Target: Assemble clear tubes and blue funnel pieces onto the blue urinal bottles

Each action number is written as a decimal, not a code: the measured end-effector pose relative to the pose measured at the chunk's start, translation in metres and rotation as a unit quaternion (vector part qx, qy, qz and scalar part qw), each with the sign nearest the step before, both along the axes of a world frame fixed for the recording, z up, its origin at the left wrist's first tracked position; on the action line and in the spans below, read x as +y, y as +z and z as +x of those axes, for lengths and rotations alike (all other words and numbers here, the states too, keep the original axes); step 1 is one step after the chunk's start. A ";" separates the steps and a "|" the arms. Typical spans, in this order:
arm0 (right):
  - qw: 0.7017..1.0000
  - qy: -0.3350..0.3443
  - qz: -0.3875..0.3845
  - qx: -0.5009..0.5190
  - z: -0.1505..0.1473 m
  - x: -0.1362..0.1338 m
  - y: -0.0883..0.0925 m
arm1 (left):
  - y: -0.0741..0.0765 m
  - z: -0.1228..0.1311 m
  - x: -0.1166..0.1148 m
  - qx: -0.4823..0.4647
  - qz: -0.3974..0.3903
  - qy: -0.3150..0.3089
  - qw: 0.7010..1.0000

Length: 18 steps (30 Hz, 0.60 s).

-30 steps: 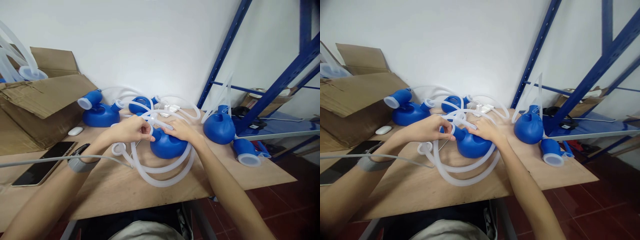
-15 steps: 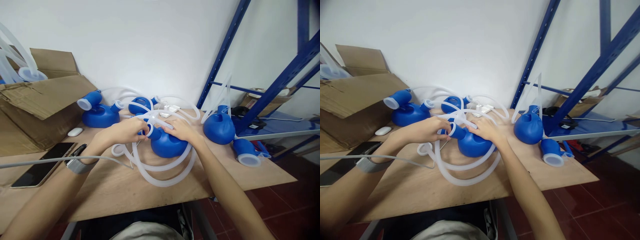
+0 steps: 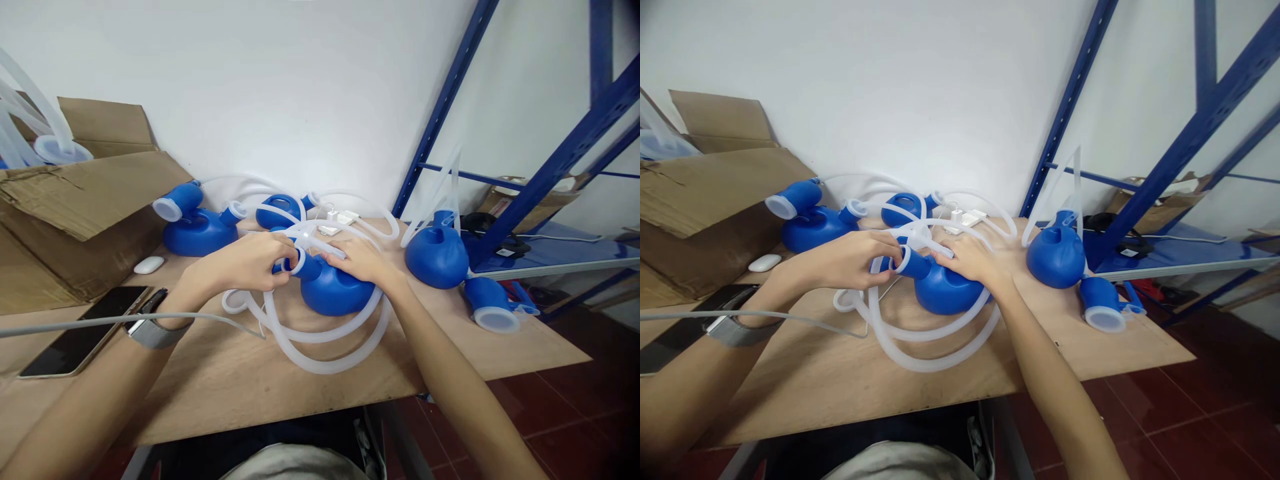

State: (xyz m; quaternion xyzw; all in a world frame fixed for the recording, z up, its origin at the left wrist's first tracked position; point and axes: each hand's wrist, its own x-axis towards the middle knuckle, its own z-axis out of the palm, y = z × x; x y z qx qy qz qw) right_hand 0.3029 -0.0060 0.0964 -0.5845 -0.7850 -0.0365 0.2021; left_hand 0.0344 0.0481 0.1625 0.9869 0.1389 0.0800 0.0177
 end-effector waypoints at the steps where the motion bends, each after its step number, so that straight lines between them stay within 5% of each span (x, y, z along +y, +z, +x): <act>1: 1.000 0.003 0.000 -0.001 0.000 0.000 0.000 | 0.001 0.000 0.000 -0.006 0.016 0.003 1.000; 5: 1.000 0.007 0.000 -0.005 0.000 0.000 0.001 | 0.001 -0.002 0.001 -0.013 0.062 0.013 0.998; 18: 1.000 -0.010 0.001 0.003 0.001 0.000 -0.002 | -0.003 0.000 0.000 0.000 -0.012 0.016 1.000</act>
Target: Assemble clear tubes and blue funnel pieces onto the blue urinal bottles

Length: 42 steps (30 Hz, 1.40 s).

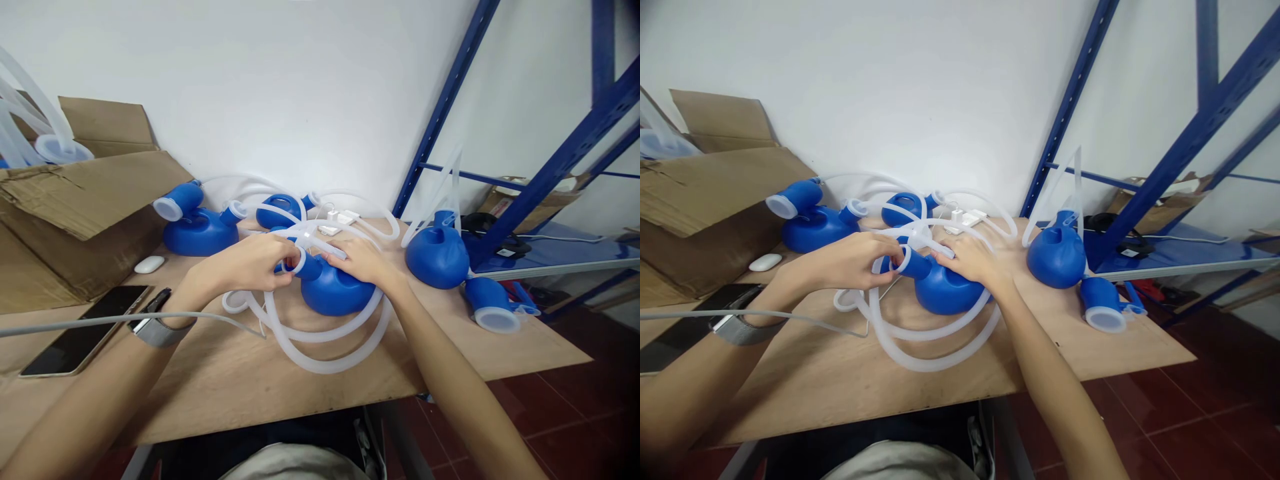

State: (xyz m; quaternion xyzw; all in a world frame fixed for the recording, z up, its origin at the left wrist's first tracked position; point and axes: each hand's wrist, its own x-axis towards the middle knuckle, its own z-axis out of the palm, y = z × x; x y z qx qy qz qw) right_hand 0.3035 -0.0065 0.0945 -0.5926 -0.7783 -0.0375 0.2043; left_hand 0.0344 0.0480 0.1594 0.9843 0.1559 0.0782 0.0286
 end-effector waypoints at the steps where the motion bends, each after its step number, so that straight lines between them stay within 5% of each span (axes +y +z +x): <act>1: 1.000 -0.002 -0.001 -0.001 0.000 0.000 0.000 | 0.000 0.001 -0.001 0.003 -0.002 0.010 1.000; 6: 1.000 -0.010 -0.016 -0.003 -0.003 -0.002 0.003 | 0.000 0.004 -0.002 -0.002 -0.050 0.031 0.998; 12: 1.000 0.010 -0.009 0.002 -0.002 -0.004 0.004 | -0.007 0.008 0.006 -0.027 -0.130 -0.019 0.991; 34: 1.000 0.004 -0.012 0.000 -0.002 -0.004 0.004 | -0.003 0.009 0.007 -0.038 -0.179 -0.026 0.983; 42: 1.000 0.002 -0.012 0.001 -0.003 -0.005 0.005 | -0.002 0.008 0.005 -0.024 -0.133 -0.019 0.991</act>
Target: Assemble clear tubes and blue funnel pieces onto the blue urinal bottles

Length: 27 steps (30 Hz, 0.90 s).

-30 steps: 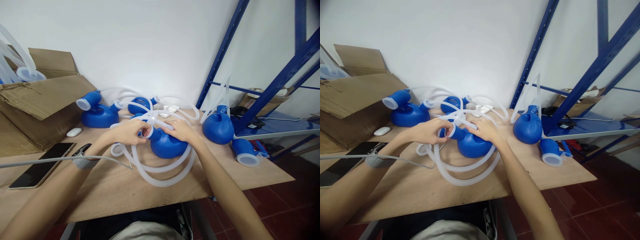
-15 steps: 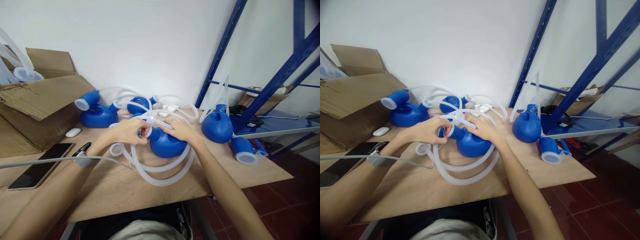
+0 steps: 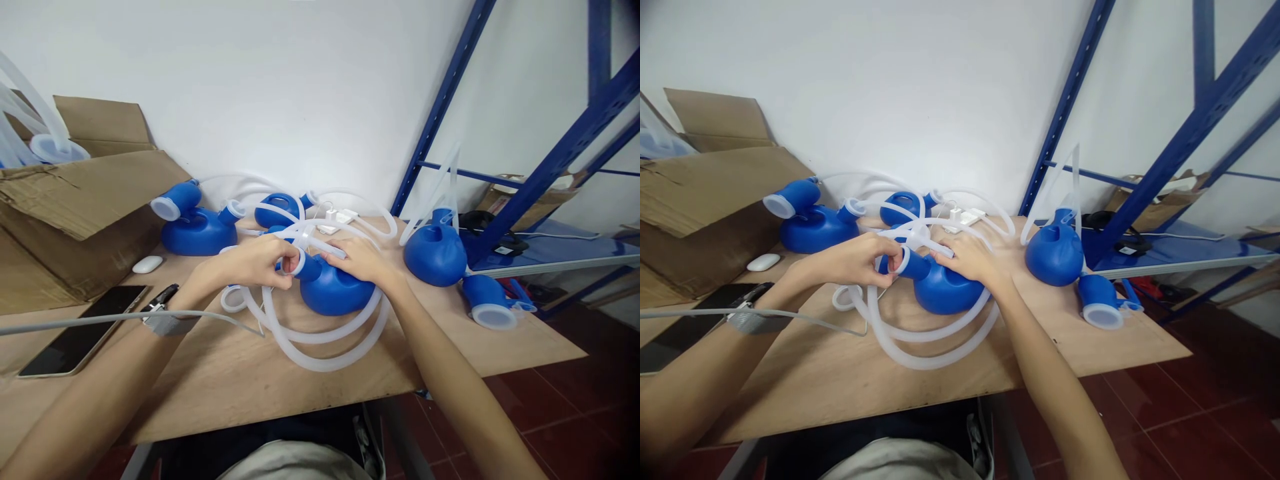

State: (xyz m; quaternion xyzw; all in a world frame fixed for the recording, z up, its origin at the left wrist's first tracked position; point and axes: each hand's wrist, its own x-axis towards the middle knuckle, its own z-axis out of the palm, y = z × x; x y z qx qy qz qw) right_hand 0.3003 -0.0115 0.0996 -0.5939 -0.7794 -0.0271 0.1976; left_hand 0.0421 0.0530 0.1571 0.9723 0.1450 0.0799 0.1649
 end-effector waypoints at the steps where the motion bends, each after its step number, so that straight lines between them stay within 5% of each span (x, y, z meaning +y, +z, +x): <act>1: 1.000 0.000 0.001 0.000 0.000 0.000 0.000 | 0.000 0.000 0.000 0.000 0.002 0.004 1.000; 27: 1.000 0.006 0.025 0.011 0.000 -0.002 -0.004 | -0.006 0.002 0.001 -0.025 -0.013 -0.014 1.000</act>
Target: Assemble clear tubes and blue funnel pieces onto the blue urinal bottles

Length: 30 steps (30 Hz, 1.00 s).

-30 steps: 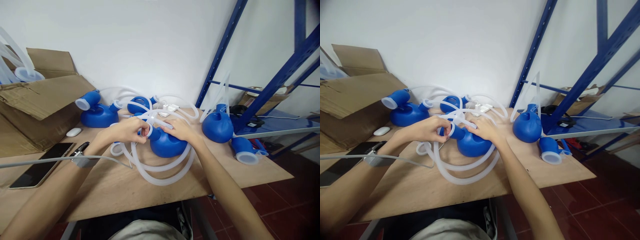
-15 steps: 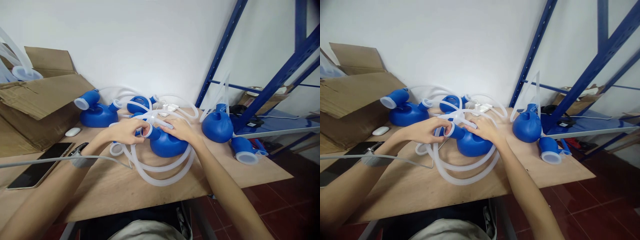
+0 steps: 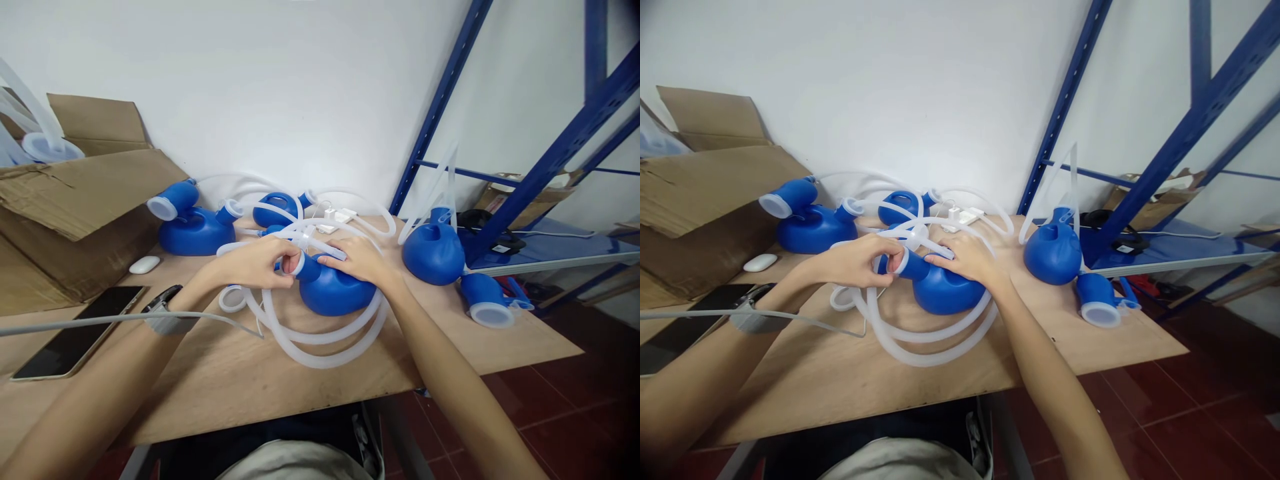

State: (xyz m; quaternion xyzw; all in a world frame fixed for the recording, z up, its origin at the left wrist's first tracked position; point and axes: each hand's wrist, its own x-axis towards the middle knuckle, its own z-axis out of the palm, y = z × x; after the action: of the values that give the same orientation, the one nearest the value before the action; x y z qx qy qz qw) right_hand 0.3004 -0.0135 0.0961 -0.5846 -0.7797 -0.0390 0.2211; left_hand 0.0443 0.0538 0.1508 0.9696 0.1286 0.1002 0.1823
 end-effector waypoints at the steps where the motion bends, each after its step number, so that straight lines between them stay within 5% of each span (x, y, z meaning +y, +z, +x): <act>1: 1.000 0.001 0.001 0.000 0.000 0.000 0.000 | -0.001 0.000 0.000 -0.004 0.002 0.000 1.000; 17: 1.000 0.004 0.013 -0.006 0.002 0.002 -0.003 | 0.003 -0.001 0.005 0.004 -0.045 -0.015 0.999; 30: 1.000 0.001 0.019 -0.020 0.003 0.004 -0.005 | 0.004 0.001 0.000 0.015 0.008 -0.003 1.000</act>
State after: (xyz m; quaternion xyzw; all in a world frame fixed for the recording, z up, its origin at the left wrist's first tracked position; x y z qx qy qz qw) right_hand 0.3032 -0.0098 0.0910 -0.5784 -0.7837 -0.0656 0.2167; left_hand 0.0452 0.0536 0.1551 0.9729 0.1271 0.0865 0.1726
